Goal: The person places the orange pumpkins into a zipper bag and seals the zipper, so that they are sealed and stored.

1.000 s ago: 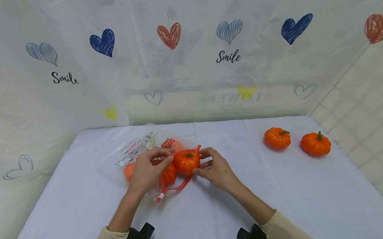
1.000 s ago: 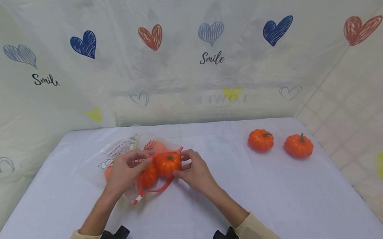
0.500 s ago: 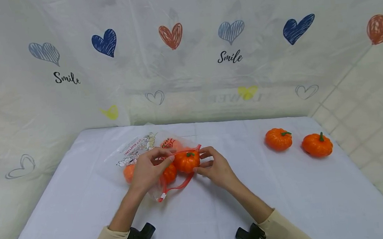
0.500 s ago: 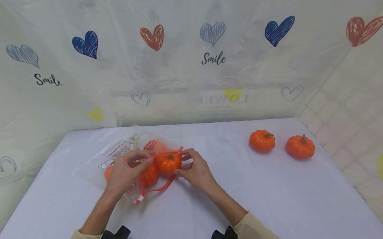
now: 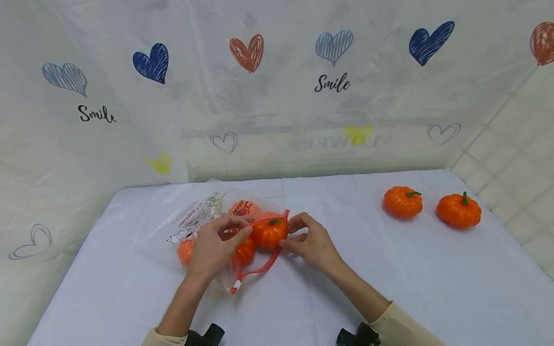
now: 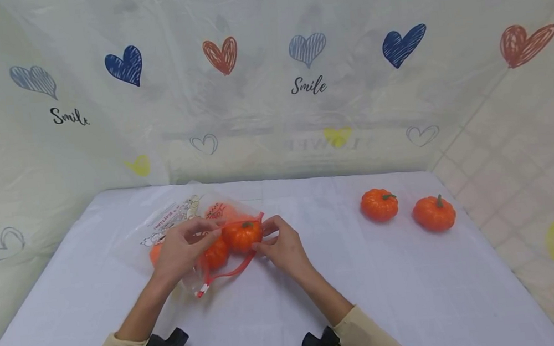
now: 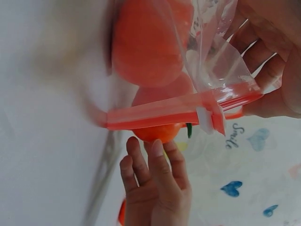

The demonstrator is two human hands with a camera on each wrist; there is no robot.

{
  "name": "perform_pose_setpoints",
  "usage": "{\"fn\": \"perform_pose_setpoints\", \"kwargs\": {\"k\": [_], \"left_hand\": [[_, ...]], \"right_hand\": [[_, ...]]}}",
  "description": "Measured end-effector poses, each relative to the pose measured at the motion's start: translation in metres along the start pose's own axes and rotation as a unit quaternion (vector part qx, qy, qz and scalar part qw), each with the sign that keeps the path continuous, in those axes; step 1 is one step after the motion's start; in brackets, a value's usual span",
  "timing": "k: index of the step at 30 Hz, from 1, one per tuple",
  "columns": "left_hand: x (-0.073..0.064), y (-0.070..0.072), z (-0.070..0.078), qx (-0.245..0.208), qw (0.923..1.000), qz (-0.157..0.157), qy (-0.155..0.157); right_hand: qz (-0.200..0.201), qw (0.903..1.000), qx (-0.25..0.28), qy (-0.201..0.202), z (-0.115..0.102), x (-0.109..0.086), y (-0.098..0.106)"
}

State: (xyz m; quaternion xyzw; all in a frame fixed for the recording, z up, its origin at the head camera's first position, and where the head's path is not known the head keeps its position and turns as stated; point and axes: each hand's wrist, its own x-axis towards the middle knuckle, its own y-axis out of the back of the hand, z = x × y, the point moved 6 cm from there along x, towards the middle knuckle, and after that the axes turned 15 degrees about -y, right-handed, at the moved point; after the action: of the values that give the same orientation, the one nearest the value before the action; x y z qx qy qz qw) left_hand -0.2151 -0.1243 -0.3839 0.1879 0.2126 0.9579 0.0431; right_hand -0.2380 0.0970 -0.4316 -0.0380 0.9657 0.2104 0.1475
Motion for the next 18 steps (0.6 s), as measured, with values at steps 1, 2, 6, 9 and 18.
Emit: {"fn": "perform_pose_setpoints", "kwargs": {"k": [1, 2, 6, 9, 18], "left_hand": [[0.0, -0.0001, -0.0002, 0.0, 1.0, 0.0, 0.0], [0.0, -0.0002, -0.0003, -0.001, 1.0, -0.001, 0.001], [0.0, -0.0002, -0.0013, -0.004, 1.0, 0.0, 0.001], [0.0001, -0.0002, -0.0019, -0.003, 1.0, 0.001, 0.0], [0.0007, -0.001, -0.0016, 0.008, 1.0, 0.001, 0.003]], "right_hand": [[-0.001, 1.0, 0.001, -0.001, 0.0002, 0.0001, 0.0], [-0.002, 1.0, 0.003, 0.0, 0.0002, 0.0001, -0.0002], [-0.006, 1.0, 0.007, 0.002, -0.0011, -0.0007, 0.0], [-0.01, 0.9999, 0.005, 0.0, -0.001, -0.0004, 0.0004], [-0.029, 0.9995, -0.008, -0.002, 0.0015, 0.0007, 0.0023]]}}
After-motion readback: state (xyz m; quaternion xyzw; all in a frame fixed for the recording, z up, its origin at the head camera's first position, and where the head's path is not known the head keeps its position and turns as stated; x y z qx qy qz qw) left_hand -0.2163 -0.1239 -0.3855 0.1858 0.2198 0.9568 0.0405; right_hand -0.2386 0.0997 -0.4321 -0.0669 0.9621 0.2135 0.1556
